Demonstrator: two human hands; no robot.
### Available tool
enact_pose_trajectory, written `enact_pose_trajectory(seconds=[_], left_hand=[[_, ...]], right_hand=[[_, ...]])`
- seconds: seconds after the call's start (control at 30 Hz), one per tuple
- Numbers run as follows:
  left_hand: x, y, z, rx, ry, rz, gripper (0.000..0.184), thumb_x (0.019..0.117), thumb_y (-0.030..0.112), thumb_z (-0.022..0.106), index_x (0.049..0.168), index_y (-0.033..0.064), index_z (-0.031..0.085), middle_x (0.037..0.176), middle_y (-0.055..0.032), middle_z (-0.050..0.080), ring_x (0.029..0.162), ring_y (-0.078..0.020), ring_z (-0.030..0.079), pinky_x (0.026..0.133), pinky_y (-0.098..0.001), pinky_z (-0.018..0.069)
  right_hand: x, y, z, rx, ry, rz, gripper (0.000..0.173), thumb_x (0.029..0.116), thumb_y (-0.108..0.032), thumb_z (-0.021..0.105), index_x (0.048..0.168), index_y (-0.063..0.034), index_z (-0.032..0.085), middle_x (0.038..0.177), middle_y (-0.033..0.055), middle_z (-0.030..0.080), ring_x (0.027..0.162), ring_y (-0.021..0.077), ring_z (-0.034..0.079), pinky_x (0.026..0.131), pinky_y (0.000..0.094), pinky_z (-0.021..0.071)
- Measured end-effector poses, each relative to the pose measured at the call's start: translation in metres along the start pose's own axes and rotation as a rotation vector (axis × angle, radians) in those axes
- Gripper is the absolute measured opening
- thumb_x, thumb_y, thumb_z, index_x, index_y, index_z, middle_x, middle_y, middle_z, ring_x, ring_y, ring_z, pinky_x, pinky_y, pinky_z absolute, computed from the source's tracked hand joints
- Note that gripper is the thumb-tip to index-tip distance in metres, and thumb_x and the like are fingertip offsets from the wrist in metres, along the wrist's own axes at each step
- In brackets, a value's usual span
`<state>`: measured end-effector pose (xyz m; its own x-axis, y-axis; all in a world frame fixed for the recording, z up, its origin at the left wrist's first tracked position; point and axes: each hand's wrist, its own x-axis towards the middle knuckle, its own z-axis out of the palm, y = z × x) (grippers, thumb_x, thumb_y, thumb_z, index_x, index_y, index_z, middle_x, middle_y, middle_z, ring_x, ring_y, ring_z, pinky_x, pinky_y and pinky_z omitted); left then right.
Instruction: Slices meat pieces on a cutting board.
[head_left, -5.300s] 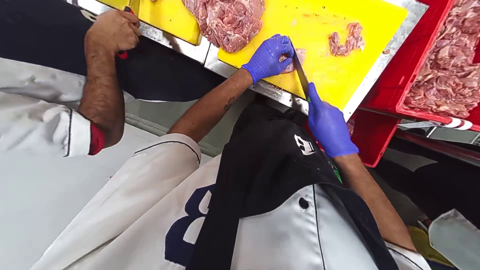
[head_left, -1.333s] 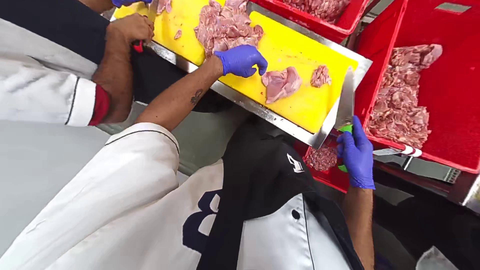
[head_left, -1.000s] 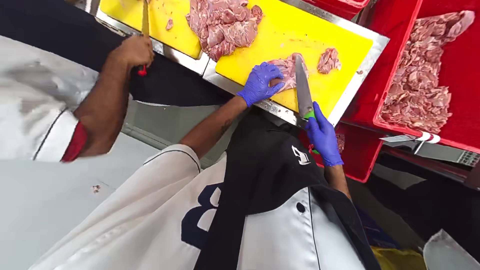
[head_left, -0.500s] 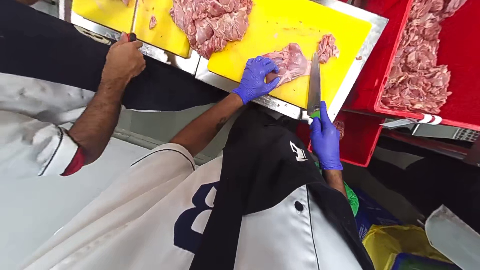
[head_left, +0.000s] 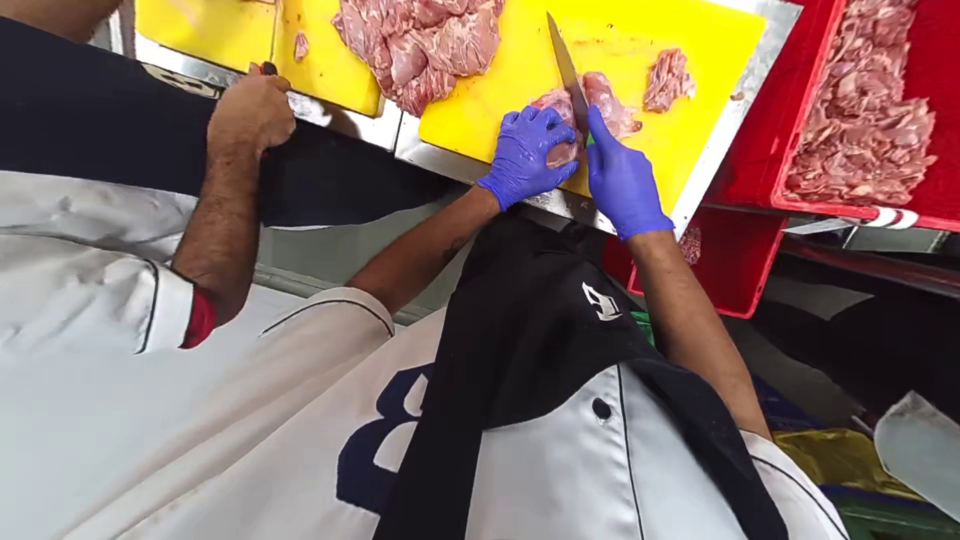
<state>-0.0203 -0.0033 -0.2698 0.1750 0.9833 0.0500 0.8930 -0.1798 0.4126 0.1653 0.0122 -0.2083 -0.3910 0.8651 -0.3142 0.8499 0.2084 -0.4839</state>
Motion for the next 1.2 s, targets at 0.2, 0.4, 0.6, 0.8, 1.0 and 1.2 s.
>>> enact_pose_trajectory(seconds=[0.2, 0.4, 0.6, 0.8, 1.0, 1.2], left_hand=[[0.024, -0.018, -0.012, 0.052, 0.028, -0.148, 0.035, 0.0860, 0.050, 0.071, 0.110, 0.0247, 0.076, 0.122, -0.0059, 0.069, 0.121, -0.0324, 0.060, 0.100, -0.0574, 0.0444], [0.075, -0.039, -0.049, 0.174, 0.101, -0.203, 0.051, 0.0866, 0.039, 0.068, 0.134, 0.0211, 0.065, 0.144, -0.0121, 0.059, 0.138, -0.0371, 0.050, 0.114, -0.0594, 0.0368], [0.066, 0.031, 0.005, 0.000, -0.176, 0.245, 0.034, 0.0917, 0.026, 0.066, 0.121, 0.0091, 0.070, 0.124, -0.0157, 0.067, 0.117, -0.0360, 0.065, 0.092, -0.0523, 0.0567], [0.110, 0.035, -0.036, -0.194, -0.261, 0.095, 0.028, 0.0852, 0.016, 0.067, 0.111, 0.0071, 0.075, 0.107, -0.0128, 0.074, 0.106, -0.0276, 0.070, 0.095, -0.0479, 0.0542], [0.106, 0.027, -0.064, -0.983, -0.552, -0.074, 0.021, 0.0987, 0.013, 0.068, 0.114, -0.0016, 0.069, 0.104, -0.0100, 0.074, 0.089, -0.0175, 0.074, 0.078, -0.0381, 0.0648], [0.090, -0.021, -0.012, -0.314, -0.064, -0.097, 0.037, 0.0914, 0.028, 0.073, 0.122, 0.0063, 0.071, 0.114, -0.0098, 0.072, 0.092, -0.0198, 0.069, 0.090, -0.0377, 0.0554]], right_hand=[[-0.154, 0.063, 0.001, -0.077, -0.128, 0.072, 0.051, 0.1100, -0.027, 0.037, 0.161, -0.0256, 0.037, 0.093, 0.0184, 0.072, 0.077, 0.0377, 0.070, 0.068, 0.0575, 0.0555], [-0.195, 0.087, -0.024, 0.107, -0.136, 0.073, 0.050, 0.1089, -0.027, 0.042, 0.159, -0.0225, 0.042, 0.090, 0.0137, 0.073, 0.069, 0.0246, 0.067, 0.067, 0.0489, 0.0557], [-0.195, 0.105, -0.033, 0.327, 0.023, 0.222, 0.051, 0.1086, -0.030, 0.043, 0.160, -0.0262, 0.039, 0.083, 0.0030, 0.065, 0.058, 0.0107, 0.055, 0.053, 0.0338, 0.0491], [-0.195, 0.108, -0.045, 0.418, 0.142, 0.229, 0.052, 0.1078, -0.029, 0.046, 0.159, -0.0236, 0.041, 0.083, 0.0000, 0.064, 0.057, 0.0078, 0.055, 0.049, 0.0283, 0.0490], [-0.191, 0.110, -0.051, 0.507, 0.211, 0.236, 0.054, 0.1071, -0.025, 0.049, 0.160, -0.0193, 0.039, 0.087, 0.0004, 0.063, 0.059, 0.0067, 0.055, 0.049, 0.0253, 0.0491], [-0.177, 0.100, -0.044, 0.544, 0.191, 0.212, 0.053, 0.1079, -0.023, 0.046, 0.160, -0.0173, 0.037, 0.084, -0.0017, 0.063, 0.057, 0.0055, 0.055, 0.048, 0.0241, 0.0486]])
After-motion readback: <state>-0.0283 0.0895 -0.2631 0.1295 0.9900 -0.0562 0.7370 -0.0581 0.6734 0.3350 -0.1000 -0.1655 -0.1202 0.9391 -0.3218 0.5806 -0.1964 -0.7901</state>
